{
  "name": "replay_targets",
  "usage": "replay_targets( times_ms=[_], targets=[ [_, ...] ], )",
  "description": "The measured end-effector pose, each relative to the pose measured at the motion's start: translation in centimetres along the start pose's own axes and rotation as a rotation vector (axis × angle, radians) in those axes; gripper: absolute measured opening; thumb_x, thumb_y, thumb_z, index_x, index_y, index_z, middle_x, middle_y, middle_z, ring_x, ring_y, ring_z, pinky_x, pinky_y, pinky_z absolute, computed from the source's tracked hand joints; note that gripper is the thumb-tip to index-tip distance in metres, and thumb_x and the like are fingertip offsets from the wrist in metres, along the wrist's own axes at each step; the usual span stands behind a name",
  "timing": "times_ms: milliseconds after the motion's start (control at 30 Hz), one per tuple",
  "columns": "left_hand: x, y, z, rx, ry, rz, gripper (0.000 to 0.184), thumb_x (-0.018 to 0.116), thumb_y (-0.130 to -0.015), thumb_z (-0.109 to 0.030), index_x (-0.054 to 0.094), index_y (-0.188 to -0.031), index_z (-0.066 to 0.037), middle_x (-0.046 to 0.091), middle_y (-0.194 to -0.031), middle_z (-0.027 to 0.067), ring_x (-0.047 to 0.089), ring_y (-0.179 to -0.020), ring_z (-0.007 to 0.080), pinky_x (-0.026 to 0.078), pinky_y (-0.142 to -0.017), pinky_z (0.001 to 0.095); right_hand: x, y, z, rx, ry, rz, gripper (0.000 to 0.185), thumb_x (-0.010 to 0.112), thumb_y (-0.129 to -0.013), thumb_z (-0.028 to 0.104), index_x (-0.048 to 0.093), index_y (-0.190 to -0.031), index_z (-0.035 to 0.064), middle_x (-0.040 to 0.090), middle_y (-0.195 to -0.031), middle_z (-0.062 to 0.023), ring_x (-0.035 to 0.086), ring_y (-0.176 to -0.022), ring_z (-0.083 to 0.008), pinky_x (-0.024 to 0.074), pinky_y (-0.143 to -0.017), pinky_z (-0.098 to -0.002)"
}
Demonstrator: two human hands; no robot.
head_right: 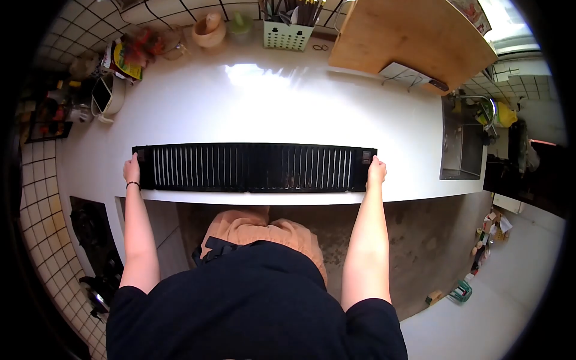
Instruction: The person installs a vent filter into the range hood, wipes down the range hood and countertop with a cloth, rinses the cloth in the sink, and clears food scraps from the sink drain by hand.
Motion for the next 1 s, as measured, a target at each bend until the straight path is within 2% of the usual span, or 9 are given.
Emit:
replay_targets(
  times_ms=[167,267,367,567,833,900,933,1000],
  targets=[
    [1.0,-2.3,2.2,-0.046,0.059,0.074,0.068,0.048,-0.083,-0.06,0.063,-0.104,0.003,0.062,-0.109,0.0223,0.055,-0.107,0.0373,0.04,-0.094,0.0426,0.5,-0.6,-0.9,-0.038,-0.095,-0.043,0.047,0.055,-0.086,0.045,0.059,-0.11,0.0054,0.058,-0.116,-0.0145,0.054,-0.108,-0.0311,0.0391,-0.096,-0.0411],
    [0.7,-1.6,2.1,-0.009,0.115,0.056,0.067,0.049,-0.083,-0.06,0.063,-0.104,0.003,0.062,-0.109,0.0221,0.055,-0.107,0.0366,0.04,-0.094,0.0424,0.0,0.6,-0.2,-0.09,-0.02,-0.061,0.043,0.056,-0.086,0.044,0.06,-0.106,0.0061,0.06,-0.11,-0.0134,0.056,-0.104,-0.0305,0.0403,-0.094,-0.0408],
    [1.1,-1.6,2.5,0.016,0.14,0.08,0.064,0.051,-0.083,-0.058,0.063,-0.104,0.001,0.061,-0.11,0.0215,0.054,-0.108,0.0367,0.04,-0.095,0.0424,-0.4,1.3,0.3,-0.165,0.054,-0.052,0.041,0.057,-0.088,0.037,0.057,-0.108,0.0012,0.06,-0.108,-0.0149,0.056,-0.102,-0.0249,0.042,-0.091,-0.0356],
    [0.6,1.3,2.3,0.015,0.057,0.001,0.06,0.051,-0.083,-0.057,0.062,-0.104,-0.002,0.06,-0.11,0.0195,0.052,-0.108,0.0371,0.037,-0.097,0.0429,-1.5,2.0,-0.7,-0.136,0.165,-0.099,0.044,0.058,-0.084,0.043,0.058,-0.108,0.0073,0.059,-0.109,-0.0121,0.056,-0.103,-0.0295,0.0397,-0.094,-0.0409],
    [1.0,5.3,5.5,0.009,0.049,-0.039,0.058,0.051,-0.084,-0.055,0.059,-0.11,-0.003,0.056,-0.116,0.0183,0.047,-0.113,0.0365,0.032,-0.101,0.0431,-3.0,3.2,-4.2,-0.209,0.224,-0.143,0.044,0.058,-0.085,0.039,0.056,-0.113,0.0055,0.056,-0.112,-0.0154,0.055,-0.105,-0.0293,0.039,-0.096,-0.04],
    [1.0,6.1,6.8,0.019,0.09,-0.017,0.058,0.051,-0.084,-0.054,0.058,-0.113,-0.004,0.054,-0.119,0.0186,0.045,-0.116,0.0367,0.031,-0.103,0.0429,-3.2,2.5,-5.7,-0.226,0.097,-0.066,0.043,0.058,-0.086,0.038,0.056,-0.114,0.0057,0.055,-0.116,-0.0159,0.054,-0.107,-0.0292,0.0396,-0.096,-0.0409],
    [0.3,7.6,6.7,-0.108,0.087,-0.035,0.058,0.051,-0.084,-0.053,0.057,-0.115,-0.004,0.054,-0.121,0.0186,0.043,-0.118,0.0368,0.03,-0.104,0.0431,-3.3,2.2,-6.2,-0.235,0.033,-0.026,0.043,0.059,-0.086,0.038,0.056,-0.114,0.0057,0.054,-0.118,-0.0162,0.054,-0.108,-0.0292,0.0399,-0.096,-0.0413],
    [-2.0,12.2,5.0,-0.362,0.079,-0.071,0.059,0.05,-0.084,-0.052,0.056,-0.119,-0.005,0.052,-0.125,0.0188,0.04,-0.122,0.0369,0.027,-0.106,0.0436,-4.8,4.9,-5.7,-0.023,0.01,-0.152,0.042,0.056,-0.085,0.034,0.058,-0.116,0.0055,0.05,-0.125,-0.0207,0.051,-0.113,-0.0327,0.0411,-0.096,-0.043]
  ],
)
Point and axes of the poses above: each hand's wrist, its own y-axis away from the middle knuckle, its own x-axis out of the palm, z = x × y, the point moved 5 cm from there along -y, towards the middle knuckle
